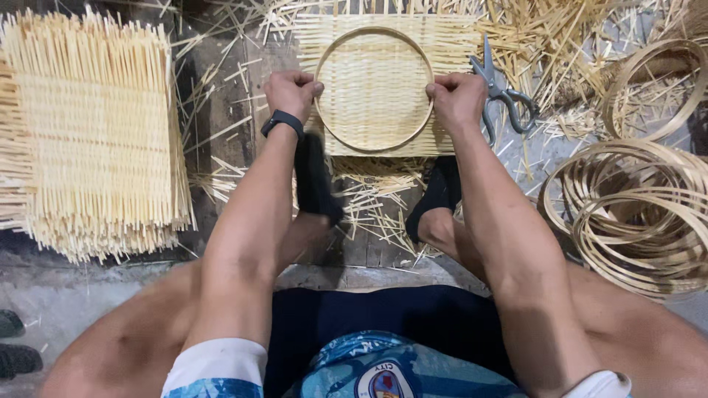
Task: The person sits on the floor and repeatedly places a circular bamboo frame over a flat woven bamboo mat, then uses shears to trim the excess matting flush with the frame. The person stacks the finished circular mats to the side.
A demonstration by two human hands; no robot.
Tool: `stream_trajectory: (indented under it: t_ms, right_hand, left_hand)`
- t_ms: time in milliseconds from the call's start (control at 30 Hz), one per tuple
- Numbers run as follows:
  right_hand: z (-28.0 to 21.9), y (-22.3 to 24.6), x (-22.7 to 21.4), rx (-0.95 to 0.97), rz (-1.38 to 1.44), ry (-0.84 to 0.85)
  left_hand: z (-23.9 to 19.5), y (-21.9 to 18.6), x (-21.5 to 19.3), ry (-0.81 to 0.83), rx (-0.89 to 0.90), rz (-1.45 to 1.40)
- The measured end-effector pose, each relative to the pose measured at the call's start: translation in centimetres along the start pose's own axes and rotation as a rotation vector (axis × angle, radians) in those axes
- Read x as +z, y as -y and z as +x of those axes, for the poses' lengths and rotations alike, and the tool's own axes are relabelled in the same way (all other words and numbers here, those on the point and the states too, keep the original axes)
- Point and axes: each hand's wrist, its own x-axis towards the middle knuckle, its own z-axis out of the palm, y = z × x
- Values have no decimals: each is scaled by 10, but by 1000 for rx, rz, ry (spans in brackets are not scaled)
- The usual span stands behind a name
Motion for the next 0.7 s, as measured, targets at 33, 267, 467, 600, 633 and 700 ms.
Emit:
stream_trajectory:
  t_ms: [33,267,467,600,633,700]
  right_hand:
    - [0,1,0,1,9,5]
    - [3,0,-2,-34,-46,27]
    - [8,-14,-1,33,37,115]
    - [17,-10,-4,18,75,148]
    - [15,-5,-8,-7,60,126]
    - [7,11,-12,-55,-33,112]
  left_hand:
    - [4,2,0,27,-36,7]
    - [18,26,10,91,-139,-171]
    - [23,34,11,190,-257,-268]
    - [20,12,-3,193,-229,-208]
    - [18,5,-6,208,-166,-112]
    - [17,-12,-14,236,-40,80]
